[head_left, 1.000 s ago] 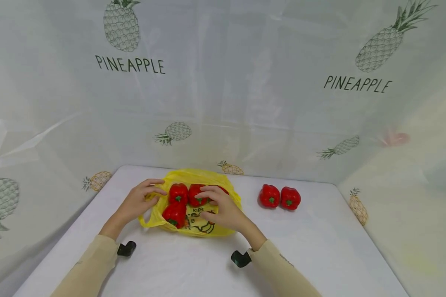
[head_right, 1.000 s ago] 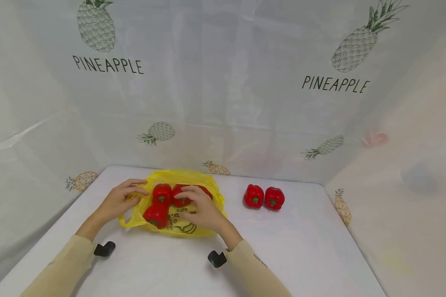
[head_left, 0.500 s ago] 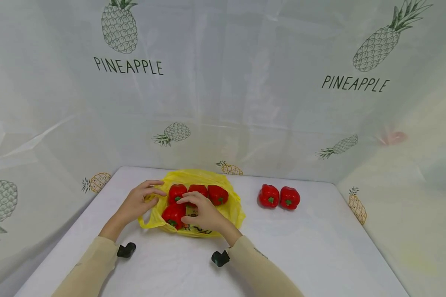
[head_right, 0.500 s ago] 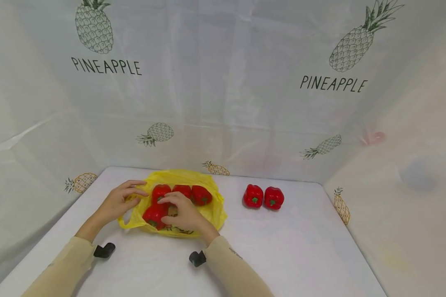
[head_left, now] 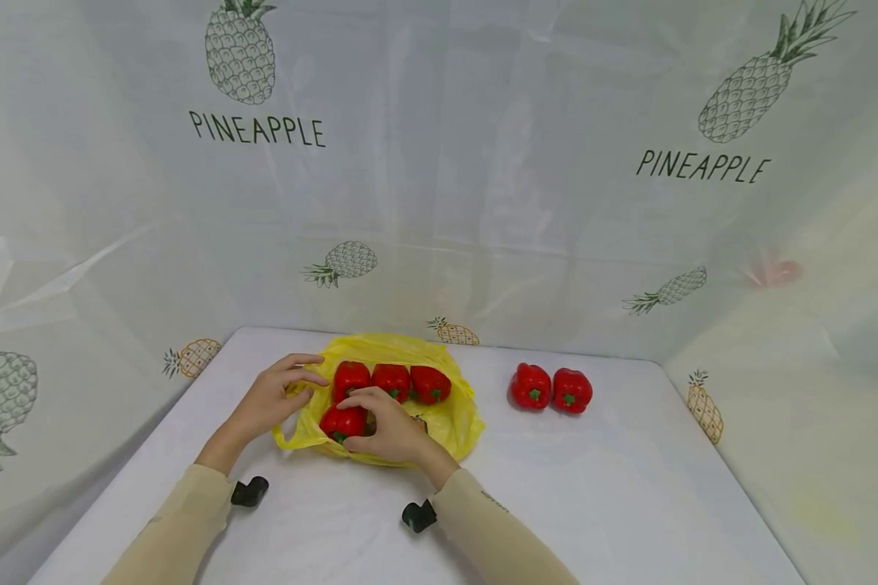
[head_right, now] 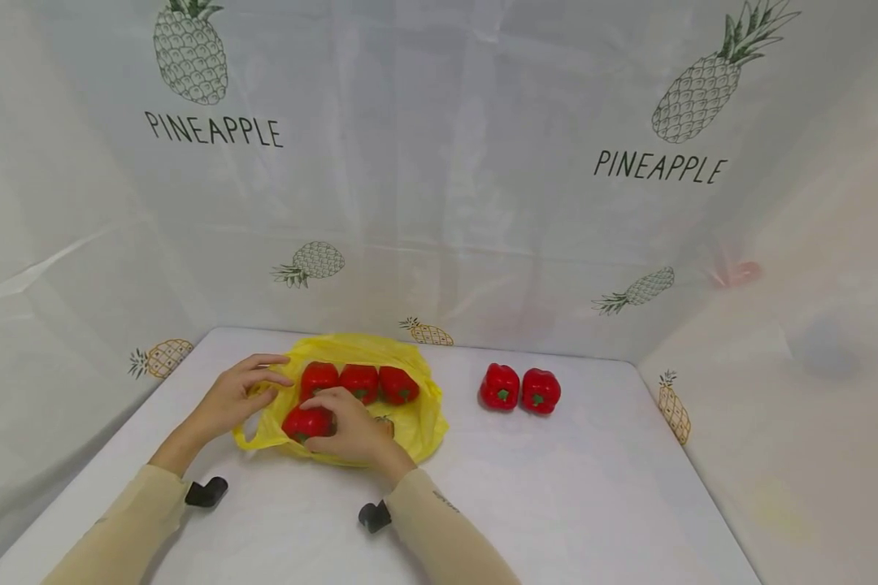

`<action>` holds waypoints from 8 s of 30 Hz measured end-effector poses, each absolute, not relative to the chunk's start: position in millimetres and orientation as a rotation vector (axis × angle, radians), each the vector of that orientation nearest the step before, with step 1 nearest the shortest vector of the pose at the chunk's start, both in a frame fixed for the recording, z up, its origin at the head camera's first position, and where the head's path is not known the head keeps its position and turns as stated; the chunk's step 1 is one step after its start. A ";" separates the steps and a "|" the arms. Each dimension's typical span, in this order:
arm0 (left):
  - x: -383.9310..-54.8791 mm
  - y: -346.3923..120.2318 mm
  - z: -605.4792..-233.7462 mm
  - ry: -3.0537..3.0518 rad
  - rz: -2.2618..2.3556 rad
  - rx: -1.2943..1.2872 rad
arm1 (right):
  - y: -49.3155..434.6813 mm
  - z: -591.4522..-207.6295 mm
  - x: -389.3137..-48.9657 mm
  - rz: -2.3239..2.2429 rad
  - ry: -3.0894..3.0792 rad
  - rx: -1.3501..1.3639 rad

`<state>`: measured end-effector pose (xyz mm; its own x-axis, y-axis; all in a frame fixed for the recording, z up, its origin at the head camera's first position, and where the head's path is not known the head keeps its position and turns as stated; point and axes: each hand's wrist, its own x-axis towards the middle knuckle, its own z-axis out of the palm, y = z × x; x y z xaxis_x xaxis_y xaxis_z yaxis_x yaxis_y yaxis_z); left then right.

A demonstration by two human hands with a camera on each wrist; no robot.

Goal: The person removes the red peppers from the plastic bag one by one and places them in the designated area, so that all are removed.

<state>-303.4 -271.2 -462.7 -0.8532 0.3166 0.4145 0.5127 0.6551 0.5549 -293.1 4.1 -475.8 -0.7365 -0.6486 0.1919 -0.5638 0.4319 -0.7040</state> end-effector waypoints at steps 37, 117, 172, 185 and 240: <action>-303.9 -269.0 -461.8 -2.597 -1.009 -0.661 | 37.3 -459.0 -288.4 -1.387 2.579 -1.111; -303.9 -270.8 -463.0 -2.599 -1.074 -0.644 | 415.9 -448.0 -306.2 -1.273 3.057 -0.362; -306.6 -268.4 -460.7 -2.614 -1.075 -0.636 | 426.3 -454.3 -316.6 -1.106 2.998 -0.361; -306.6 -267.8 -459.7 -2.611 -1.073 -0.639 | 380.1 -410.6 -314.9 -0.955 3.275 -0.673; -307.1 -265.0 -458.8 -2.607 -1.069 -0.648 | 173.5 -395.2 -277.4 -1.355 2.619 -1.219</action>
